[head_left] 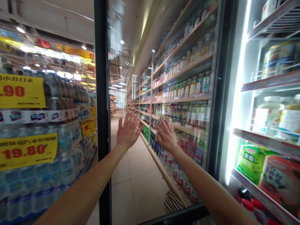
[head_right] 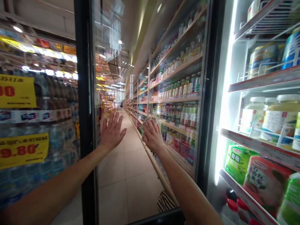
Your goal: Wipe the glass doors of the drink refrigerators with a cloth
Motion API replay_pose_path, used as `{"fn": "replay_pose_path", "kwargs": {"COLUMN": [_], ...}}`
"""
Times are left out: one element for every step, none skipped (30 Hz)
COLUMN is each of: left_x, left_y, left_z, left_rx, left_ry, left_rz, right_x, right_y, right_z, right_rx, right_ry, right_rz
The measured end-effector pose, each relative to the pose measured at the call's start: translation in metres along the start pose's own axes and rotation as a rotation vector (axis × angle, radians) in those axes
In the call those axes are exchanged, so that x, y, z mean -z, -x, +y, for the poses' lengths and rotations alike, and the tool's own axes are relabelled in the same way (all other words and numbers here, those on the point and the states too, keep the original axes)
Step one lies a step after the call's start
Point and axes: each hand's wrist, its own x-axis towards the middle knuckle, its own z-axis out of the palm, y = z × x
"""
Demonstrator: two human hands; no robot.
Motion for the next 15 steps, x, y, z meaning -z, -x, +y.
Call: {"fn": "replay_pose_path", "kwargs": {"left_x": [0.001, 0.001, 0.001, 0.002, 0.002, 0.002, 0.002, 0.002, 0.002, 0.002, 0.001, 0.001, 0.002, 0.002, 0.002], "left_y": [0.000, 0.000, -0.001, -0.001, -0.001, -0.001, 0.000, 0.000, 0.000, 0.000, 0.000, -0.001, -0.001, -0.001, -0.001], "left_z": [0.000, 0.000, 0.001, 0.001, 0.001, 0.001, 0.001, 0.001, 0.001, 0.001, 0.001, 0.001, 0.001, 0.001, 0.001], "left_rx": [0.001, 0.004, 0.008, 0.014, 0.018, 0.022, 0.023, 0.024, 0.023, 0.021, 0.020, 0.021, 0.021, 0.019, 0.017], "left_ry": [0.000, 0.001, 0.007, 0.017, 0.028, 0.037, 0.040, 0.037, 0.031, 0.022, 0.012, 0.003, -0.005, -0.010, -0.013], "left_rz": [-0.002, -0.007, -0.014, -0.021, -0.028, -0.033, -0.037, -0.038, -0.035, -0.035, -0.034, -0.034, -0.034, -0.033, -0.031], "right_x": [0.000, 0.000, 0.002, 0.003, 0.005, 0.007, 0.008, 0.009, 0.009, 0.009, 0.007, 0.006, 0.005, 0.004, 0.003], "right_y": [0.000, 0.002, 0.004, 0.007, 0.010, 0.013, 0.015, 0.016, 0.016, 0.016, 0.015, 0.013, 0.011, 0.010, 0.009], "right_z": [-0.002, 0.001, 0.009, 0.020, 0.033, 0.045, 0.055, 0.061, 0.063, 0.059, 0.052, 0.042, 0.031, 0.022, 0.016], "right_rx": [0.039, 0.049, 0.026, -0.032, -0.120, -0.225, -0.327, -0.404, -0.439, -0.427, -0.372, -0.286, -0.185, -0.085, -0.002], "right_ry": [0.000, 0.009, 0.025, 0.045, 0.069, 0.093, 0.116, 0.133, 0.140, 0.136, 0.121, 0.098, 0.072, 0.046, 0.027], "right_rz": [-0.021, -0.031, -0.029, -0.014, 0.019, 0.067, 0.120, 0.166, 0.195, 0.203, 0.192, 0.166, 0.126, 0.080, 0.033]}}
